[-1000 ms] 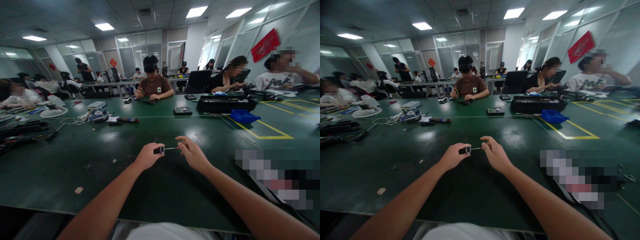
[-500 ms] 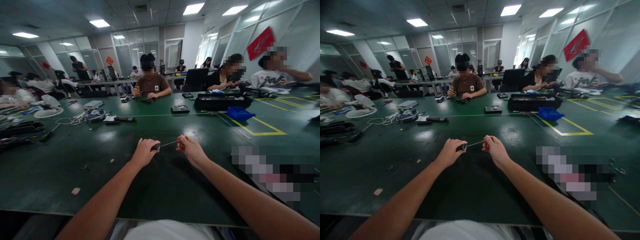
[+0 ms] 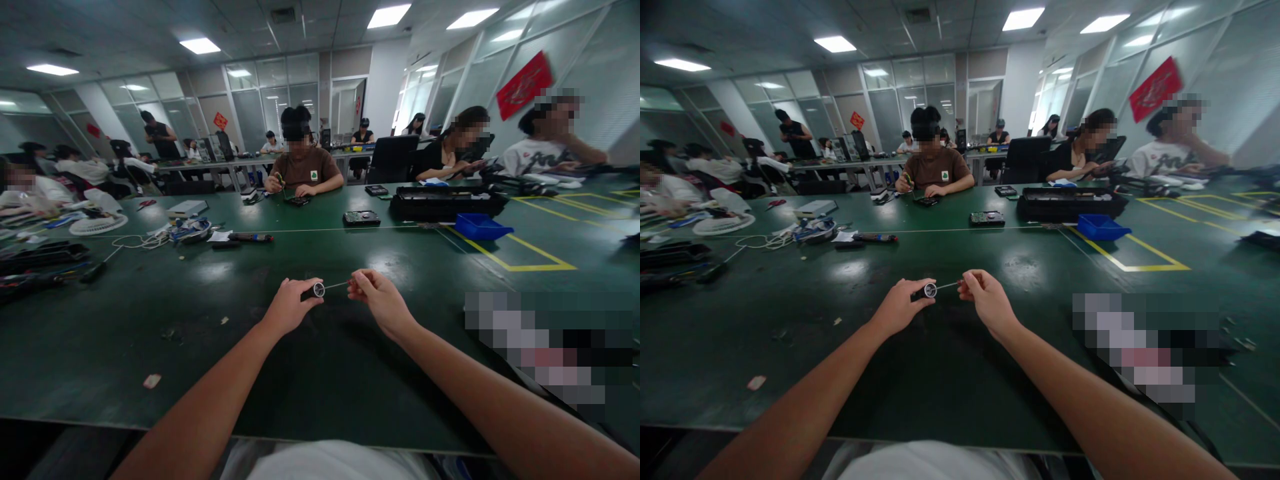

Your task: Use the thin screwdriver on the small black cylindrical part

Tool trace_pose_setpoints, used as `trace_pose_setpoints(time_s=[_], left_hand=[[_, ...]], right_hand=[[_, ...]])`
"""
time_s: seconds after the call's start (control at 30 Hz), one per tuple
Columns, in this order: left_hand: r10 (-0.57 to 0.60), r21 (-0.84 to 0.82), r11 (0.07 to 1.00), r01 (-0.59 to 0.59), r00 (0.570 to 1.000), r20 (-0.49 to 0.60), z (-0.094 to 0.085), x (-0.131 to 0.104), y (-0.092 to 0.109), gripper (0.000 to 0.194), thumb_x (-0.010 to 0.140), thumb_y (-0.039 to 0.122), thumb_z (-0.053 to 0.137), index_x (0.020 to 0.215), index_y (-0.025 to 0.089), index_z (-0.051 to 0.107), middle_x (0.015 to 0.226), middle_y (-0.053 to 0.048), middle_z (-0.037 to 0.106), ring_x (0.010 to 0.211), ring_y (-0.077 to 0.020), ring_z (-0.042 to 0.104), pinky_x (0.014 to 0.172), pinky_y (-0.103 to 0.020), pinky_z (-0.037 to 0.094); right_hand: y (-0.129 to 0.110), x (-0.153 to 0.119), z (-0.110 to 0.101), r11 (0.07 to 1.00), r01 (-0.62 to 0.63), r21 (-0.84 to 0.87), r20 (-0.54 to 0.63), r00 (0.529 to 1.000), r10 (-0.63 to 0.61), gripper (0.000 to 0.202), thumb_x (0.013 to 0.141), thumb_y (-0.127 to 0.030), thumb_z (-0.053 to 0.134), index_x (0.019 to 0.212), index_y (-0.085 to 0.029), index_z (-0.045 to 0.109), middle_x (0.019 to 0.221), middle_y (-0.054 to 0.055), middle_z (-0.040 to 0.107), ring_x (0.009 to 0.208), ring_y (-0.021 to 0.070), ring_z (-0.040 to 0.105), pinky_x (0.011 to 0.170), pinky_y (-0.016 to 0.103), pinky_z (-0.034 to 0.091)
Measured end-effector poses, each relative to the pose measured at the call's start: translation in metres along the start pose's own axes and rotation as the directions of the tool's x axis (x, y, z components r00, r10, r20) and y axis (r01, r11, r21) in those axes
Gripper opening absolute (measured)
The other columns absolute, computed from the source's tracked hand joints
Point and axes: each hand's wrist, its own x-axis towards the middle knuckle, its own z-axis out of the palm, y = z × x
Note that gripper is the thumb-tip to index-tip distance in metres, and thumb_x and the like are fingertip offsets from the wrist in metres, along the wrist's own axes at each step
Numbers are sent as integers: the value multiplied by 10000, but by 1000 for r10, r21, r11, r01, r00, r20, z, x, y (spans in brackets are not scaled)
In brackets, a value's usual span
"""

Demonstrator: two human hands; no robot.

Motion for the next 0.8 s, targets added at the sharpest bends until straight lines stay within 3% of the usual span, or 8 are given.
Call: trace_pose_setpoints(time_s=[0.13,0.23,0.37,0.5,0.57,0.7,0.8], left_hand=[[-11,6,1000,11,1000,8,-1,0,1,388,867,320,662,1251,274,626,1192,-46,681,1083,-245,599,1042,-443,365],[-20,13,1000,19,1000,14,0,0,1,388,858,319,671,1241,270,637,1161,-51,690,1052,-242,603,1035,-441,374],[-32,8,999,32,999,0,0,-1,1,391,846,327,684,1233,285,646,1141,-40,693,1042,-244,597,1042,-445,369],[-2,-2,1000,2,1000,-5,2,-2,-1,389,844,312,687,1231,298,647,1147,-24,692,1037,-238,592,1017,-425,384],[4,-5,1000,-4,1000,-10,2,-2,-2,385,839,307,693,1223,299,652,1131,-18,694,1022,-232,594,989,-405,401],[-14,-10,1000,14,1000,-4,2,-2,-4,380,833,293,697,1212,291,661,1078,-21,699,985,-225,597,936,-372,425],[-6,-7,1000,6,1000,7,2,-2,-4,386,835,295,693,1219,286,658,1095,-26,694,1001,-230,592,935,-371,427]], right_hand=[[2,1,-1,999,22,-40,-24,999,-23,313,858,-496,591,912,-188,607,843,56,657,745,172,638,724,344,560],[-3,0,-4,978,78,-191,-13,996,-83,354,875,-528,565,882,-181,632,749,37,656,674,163,620,666,314,522],[-14,-6,-8,863,119,-492,5,991,-134,452,855,-594,572,623,-206,559,541,-5,572,505,142,516,519,277,394],[-20,-10,-8,771,177,-612,14,977,-213,491,846,-586,592,536,-215,509,481,-24,481,473,135,449,495,279,325],[-19,-11,-8,762,195,-617,25,973,-230,438,845,-563,608,587,-213,554,511,-22,502,491,140,458,501,281,329],[-16,-11,-7,817,253,-518,107,967,-231,209,869,-422,618,907,-218,642,764,13,670,661,175,595,606,298,432],[-17,-11,-7,825,285,-488,159,958,-237,184,898,-383,570,946,-217,631,816,21,679,726,181,624,663,306,456]])
